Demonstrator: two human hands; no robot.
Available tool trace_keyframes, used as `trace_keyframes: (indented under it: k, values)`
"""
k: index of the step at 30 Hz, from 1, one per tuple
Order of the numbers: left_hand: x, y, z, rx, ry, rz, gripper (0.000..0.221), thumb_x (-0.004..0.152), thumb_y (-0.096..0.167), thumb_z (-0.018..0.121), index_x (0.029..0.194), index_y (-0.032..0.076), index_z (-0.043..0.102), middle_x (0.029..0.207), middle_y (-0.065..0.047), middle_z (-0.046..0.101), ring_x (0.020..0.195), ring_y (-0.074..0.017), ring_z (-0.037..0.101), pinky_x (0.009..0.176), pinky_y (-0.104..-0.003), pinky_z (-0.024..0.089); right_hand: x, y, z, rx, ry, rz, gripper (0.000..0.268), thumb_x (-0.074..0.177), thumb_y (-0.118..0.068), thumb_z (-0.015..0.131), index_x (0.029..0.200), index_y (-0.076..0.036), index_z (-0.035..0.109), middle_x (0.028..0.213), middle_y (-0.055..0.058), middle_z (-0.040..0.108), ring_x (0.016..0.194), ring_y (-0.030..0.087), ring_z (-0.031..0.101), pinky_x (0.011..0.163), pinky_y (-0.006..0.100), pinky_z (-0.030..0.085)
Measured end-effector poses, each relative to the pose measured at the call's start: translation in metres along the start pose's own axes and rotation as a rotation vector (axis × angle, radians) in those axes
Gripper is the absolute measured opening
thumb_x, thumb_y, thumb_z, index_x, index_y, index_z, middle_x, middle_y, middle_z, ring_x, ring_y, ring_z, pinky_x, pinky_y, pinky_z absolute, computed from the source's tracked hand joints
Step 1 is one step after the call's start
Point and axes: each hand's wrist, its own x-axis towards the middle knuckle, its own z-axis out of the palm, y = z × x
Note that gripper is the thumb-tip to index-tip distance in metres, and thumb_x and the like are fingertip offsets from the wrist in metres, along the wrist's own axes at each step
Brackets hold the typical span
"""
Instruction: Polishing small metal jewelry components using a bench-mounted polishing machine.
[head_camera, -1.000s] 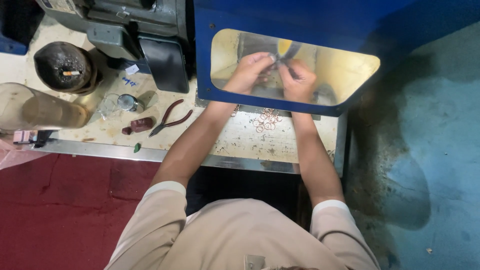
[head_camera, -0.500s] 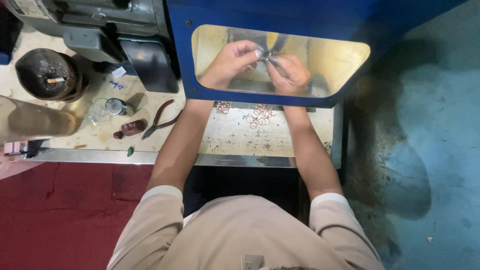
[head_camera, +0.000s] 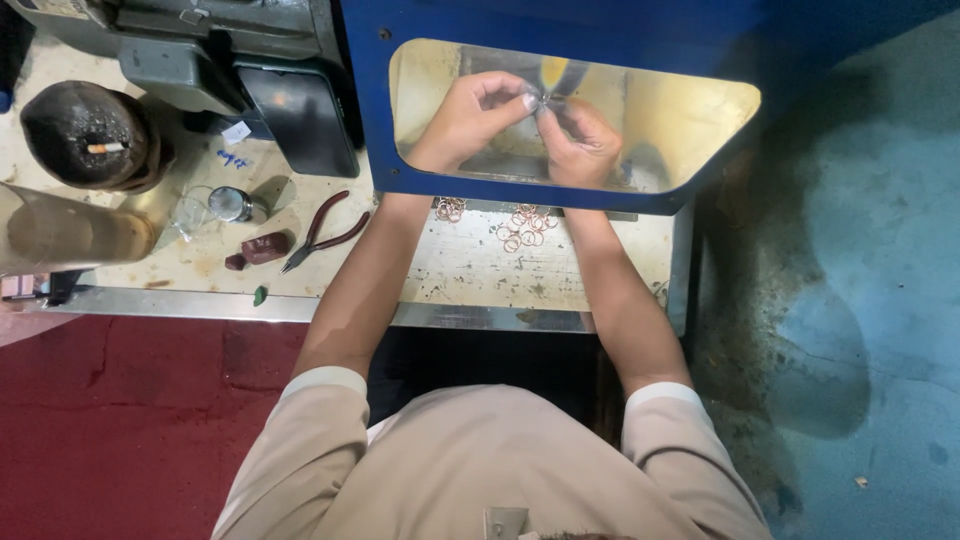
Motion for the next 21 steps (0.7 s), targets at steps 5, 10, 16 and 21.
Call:
trace_keyframes:
  k: [5,10,16,21]
  values:
    - [0.001,-0.001,0.001,0.003,0.012,-0.01,0.02,0.095,0.027,0.071,0.105,0.01,0.076,0.102,0.0,0.076,0.096,-0.0093,0.069,0.089,-0.026,0.057,-0.004,0.007,0.003,0.075,0.038,0.16,0.007,0.091,-0.009,0.081,0.097,-0.006,0.08,0.091,0.007,0.08,0.084,0.014,0.074,0.077,0.029,0.062]
    - [0.001,-0.001,0.001,-0.004,0.016,0.006,0.02,0.096,0.027,0.07,0.104,0.01,0.076,0.101,0.001,0.076,0.096,-0.0092,0.069,0.089,-0.026,0.057,-0.005,0.011,0.006,0.122,0.052,0.192,0.007,0.09,-0.009,0.081,0.096,-0.006,0.08,0.089,0.007,0.08,0.081,0.013,0.075,0.075,0.028,0.063]
    - [0.002,-0.007,0.002,-0.027,0.043,-0.016,0.02,0.095,0.027,0.07,0.103,0.01,0.076,0.099,0.001,0.077,0.093,-0.0083,0.07,0.086,-0.025,0.058,-0.006,0.018,0.009,0.152,0.084,0.242,0.008,0.088,-0.011,0.083,0.095,-0.006,0.08,0.088,0.007,0.08,0.08,0.014,0.075,0.074,0.029,0.064]
    - [0.002,-0.005,0.004,-0.038,0.079,-0.062,0.022,0.093,0.027,0.071,0.104,0.009,0.077,0.098,-0.001,0.078,0.091,-0.0092,0.071,0.084,-0.024,0.059,-0.003,0.02,0.018,0.199,0.153,0.336,0.007,0.084,-0.011,0.087,0.086,-0.007,0.082,0.081,0.006,0.08,0.074,0.01,0.072,0.068,0.026,0.062]
